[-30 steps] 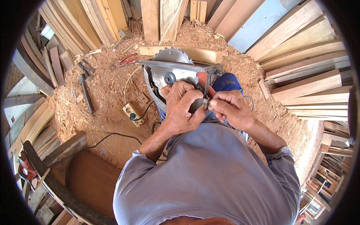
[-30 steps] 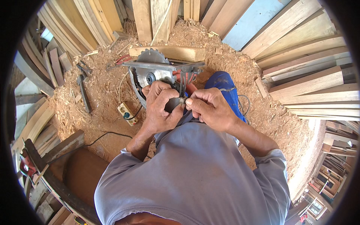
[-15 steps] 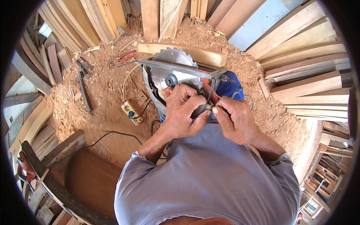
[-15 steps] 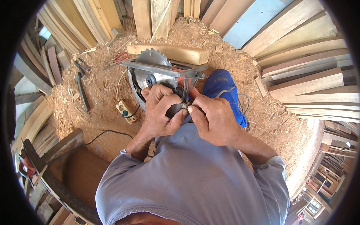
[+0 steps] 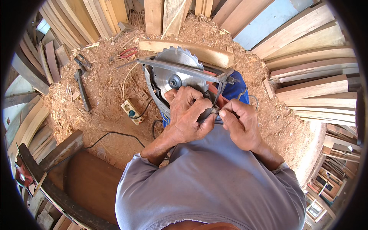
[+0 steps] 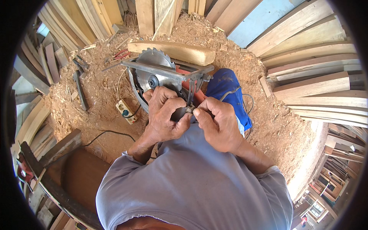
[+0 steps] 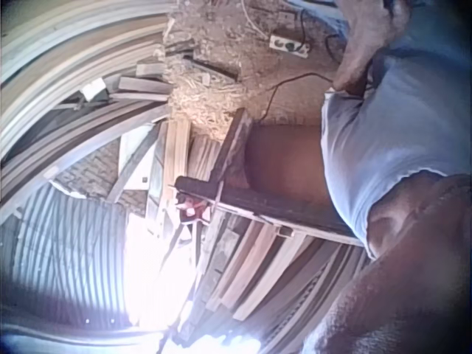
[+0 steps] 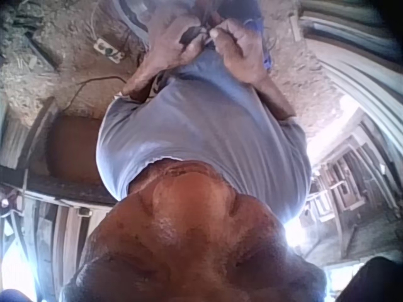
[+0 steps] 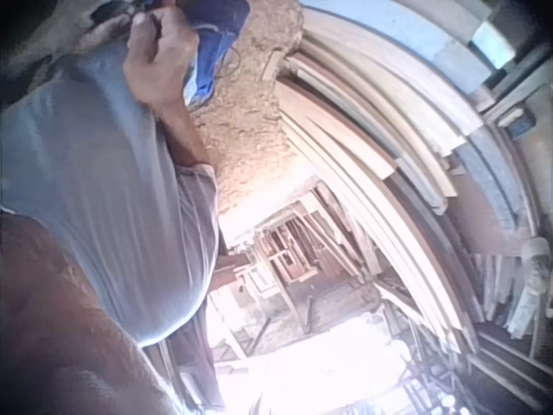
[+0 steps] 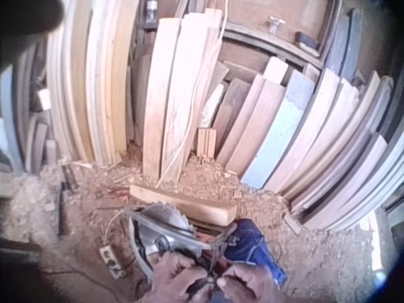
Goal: The person works on a circular saw by manipulating parts near the blade using a small tool.
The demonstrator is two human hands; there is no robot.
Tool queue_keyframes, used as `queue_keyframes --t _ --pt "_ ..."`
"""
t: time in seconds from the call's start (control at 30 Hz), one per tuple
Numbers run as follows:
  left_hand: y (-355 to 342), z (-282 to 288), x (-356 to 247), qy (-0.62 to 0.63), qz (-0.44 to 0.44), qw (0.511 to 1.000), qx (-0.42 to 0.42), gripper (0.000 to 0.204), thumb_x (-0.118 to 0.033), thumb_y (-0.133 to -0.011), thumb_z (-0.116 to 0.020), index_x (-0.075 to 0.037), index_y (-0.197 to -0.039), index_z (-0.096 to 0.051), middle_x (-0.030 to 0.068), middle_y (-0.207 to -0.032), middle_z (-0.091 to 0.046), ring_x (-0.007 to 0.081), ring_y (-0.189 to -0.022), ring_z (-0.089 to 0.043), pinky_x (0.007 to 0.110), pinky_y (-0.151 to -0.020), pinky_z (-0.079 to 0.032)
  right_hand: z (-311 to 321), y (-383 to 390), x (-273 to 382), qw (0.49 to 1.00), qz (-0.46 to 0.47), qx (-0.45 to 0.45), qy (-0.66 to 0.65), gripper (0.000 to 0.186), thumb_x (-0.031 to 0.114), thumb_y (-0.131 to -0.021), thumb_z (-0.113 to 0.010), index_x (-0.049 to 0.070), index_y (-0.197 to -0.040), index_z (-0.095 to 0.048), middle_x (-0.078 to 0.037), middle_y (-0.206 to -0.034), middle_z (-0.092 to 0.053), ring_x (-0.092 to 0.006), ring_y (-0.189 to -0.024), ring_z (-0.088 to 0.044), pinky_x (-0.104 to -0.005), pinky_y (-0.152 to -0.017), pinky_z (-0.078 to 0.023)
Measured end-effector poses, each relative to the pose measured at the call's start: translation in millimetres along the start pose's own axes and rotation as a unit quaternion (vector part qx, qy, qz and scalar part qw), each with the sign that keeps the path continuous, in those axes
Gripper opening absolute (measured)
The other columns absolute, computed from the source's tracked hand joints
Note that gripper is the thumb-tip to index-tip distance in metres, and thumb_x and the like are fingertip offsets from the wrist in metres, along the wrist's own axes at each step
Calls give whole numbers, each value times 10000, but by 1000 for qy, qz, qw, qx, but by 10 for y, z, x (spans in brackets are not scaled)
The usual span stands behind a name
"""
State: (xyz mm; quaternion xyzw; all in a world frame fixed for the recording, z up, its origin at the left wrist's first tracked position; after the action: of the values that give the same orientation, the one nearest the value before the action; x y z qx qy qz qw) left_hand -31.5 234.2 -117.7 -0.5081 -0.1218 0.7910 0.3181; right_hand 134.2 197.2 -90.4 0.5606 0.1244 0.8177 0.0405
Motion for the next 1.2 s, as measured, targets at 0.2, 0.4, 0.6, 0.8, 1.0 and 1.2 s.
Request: queue_keyframes --t 0.2,0.4,0.6,0.8,1.0,1.2 --pt "2 -1 6 -8 -2 1000 -10 354 -198 -705 -849 -177 -1024 -697 38 -958 -562 269 -892 -563 475 -831 -302 -41 -53 -274 974 -124 47 -185 207 164 -1063 -665 11 -924 -680 -10 -700 -619 -72 -623 -568 -267 -549 -477" --pt "16 -15 47 0 -2 1000 -22 357 -205 -700 -847 -173 -1022 -696 33 -955 -565 267 -900 -565 469 -829 -298 -132 -60 -400 919 -200 84 -329 233 238 -1070 -673 56 -925 -663 38 -667 -527 -65 -591 -505 -298 -569 -505" --pt "36 -32 90 7 -5 1000 -11 349 -191 -699 -845 -159 -1007 -683 34 -956 -566 269 -918 -554 472 -831 -294 -171 -64 -439 891 -229 84 -383 207 205 -1044 -689 37 -924 -693 21 -676 -555 -69 -558 -482 -289 -546 -509" --pt "35 -15 100 23 -6 1000 5 327 -191 -730 -841 -146 -1011 -681 42 -958 -565 271 -916 -545 468 -831 -292 -192 -69 -442 880 -240 95 -398 195 202 -1039 -696 51 -916 -687 23 -687 -564 -65 -558 -498 -297 -542 -517" --pt "57 -24 133 32 -4 999 0 321 -189 -755 -836 -134 -1034 -687 50 -958 -567 269 -913 -541 457 -846 -298 -212 -63 -481 852 -266 93 -441 188 208 -1034 -701 74 -907 -670 20 -688 -576 -84 -556 -516 -317 -541 -522" --pt "-19 77 65 40 -12 999 8 285 -217 -793 -847 -148 -1013 -680 39 -933 -559 257 -876 -537 447 -849 -292 -241 -56 -469 840 -288 101 -448 191 213 -1043 -697 70 -919 -666 20 -679 -587 -93 -556 -530 -324 -533 -508"
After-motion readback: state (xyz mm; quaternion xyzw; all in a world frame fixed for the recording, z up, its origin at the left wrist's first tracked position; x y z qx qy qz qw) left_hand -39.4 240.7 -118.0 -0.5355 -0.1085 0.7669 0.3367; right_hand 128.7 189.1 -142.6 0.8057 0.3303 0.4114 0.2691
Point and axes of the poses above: each hand's wrist, its own y-axis away from the middle knuckle, its own z-axis out of the back of the hand, x = y × z, the point moved 7 cm from there along -y, towards the middle knuckle
